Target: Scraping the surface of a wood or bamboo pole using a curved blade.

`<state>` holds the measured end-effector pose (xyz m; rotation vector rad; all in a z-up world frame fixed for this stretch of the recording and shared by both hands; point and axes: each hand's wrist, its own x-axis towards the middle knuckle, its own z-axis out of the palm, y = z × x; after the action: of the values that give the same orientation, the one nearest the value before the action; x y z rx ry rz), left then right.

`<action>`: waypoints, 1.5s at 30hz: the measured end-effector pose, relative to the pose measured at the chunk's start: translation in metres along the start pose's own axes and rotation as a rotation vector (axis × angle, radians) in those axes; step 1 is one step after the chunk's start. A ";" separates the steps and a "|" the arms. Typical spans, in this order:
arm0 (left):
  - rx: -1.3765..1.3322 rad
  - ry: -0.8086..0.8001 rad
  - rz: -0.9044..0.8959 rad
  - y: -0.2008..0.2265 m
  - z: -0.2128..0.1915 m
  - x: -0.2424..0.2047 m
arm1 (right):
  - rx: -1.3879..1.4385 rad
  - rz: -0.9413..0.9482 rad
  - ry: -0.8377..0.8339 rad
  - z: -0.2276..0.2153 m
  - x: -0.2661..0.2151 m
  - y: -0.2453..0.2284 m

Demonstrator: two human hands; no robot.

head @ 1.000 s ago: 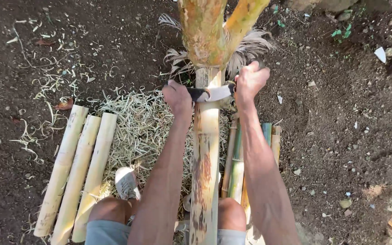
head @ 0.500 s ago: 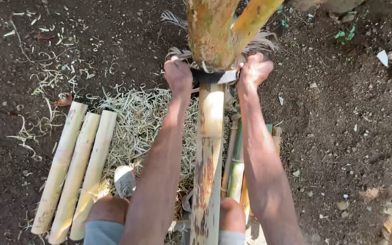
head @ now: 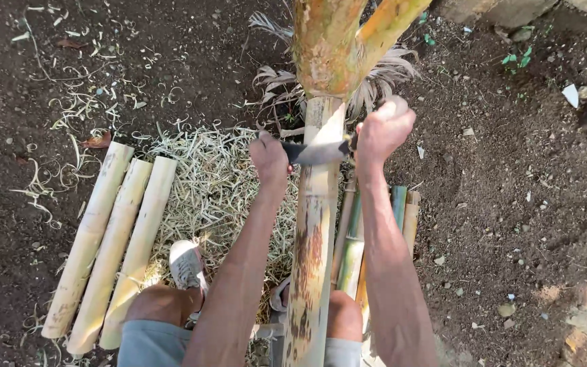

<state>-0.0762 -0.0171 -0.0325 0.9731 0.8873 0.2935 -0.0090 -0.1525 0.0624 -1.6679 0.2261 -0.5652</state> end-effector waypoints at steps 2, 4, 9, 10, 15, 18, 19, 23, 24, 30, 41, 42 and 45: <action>-0.002 0.004 -0.016 0.016 0.009 0.008 | -0.011 -0.039 0.009 0.012 0.014 0.012; -0.005 0.021 -0.034 0.026 0.016 0.021 | -0.025 -0.072 0.006 0.024 0.027 0.023; 0.025 -0.112 0.125 0.018 0.038 0.073 | -0.072 0.085 0.167 0.061 0.071 0.042; 0.031 -0.108 0.119 0.020 0.038 0.079 | -0.077 0.092 0.167 0.061 0.084 0.073; 0.139 0.022 0.880 -0.067 0.070 0.195 | 0.349 -0.292 0.028 0.058 0.144 0.197; 0.080 -0.130 0.208 0.060 0.041 0.065 | -0.170 -0.252 0.259 0.057 0.111 0.124; 0.083 -0.125 0.215 0.063 0.038 0.060 | -0.163 -0.249 0.255 0.056 0.106 0.127; 0.146 -0.117 0.291 0.031 0.027 0.071 | 0.263 -0.187 -0.120 0.040 0.068 0.087; 0.183 -0.124 0.346 0.011 0.023 0.080 | 0.077 0.092 0.008 0.031 0.051 0.065; -0.008 -0.287 0.096 0.012 -0.070 -0.072 | -0.006 0.071 0.007 -0.010 -0.023 -0.005; 0.367 -0.623 -0.029 0.022 -0.136 -0.263 | 0.283 0.521 0.078 -0.077 -0.067 0.062; 0.427 -0.567 0.072 0.029 -0.134 -0.267 | 0.310 0.592 0.109 -0.078 -0.072 0.061; 0.456 -0.519 0.069 0.020 -0.133 -0.265 | 0.366 0.639 0.082 -0.083 -0.075 0.058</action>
<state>-0.3403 -0.0810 0.0872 1.4216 0.4459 -0.1153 -0.1040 -0.2007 -0.0046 -1.1307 0.6470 -0.1719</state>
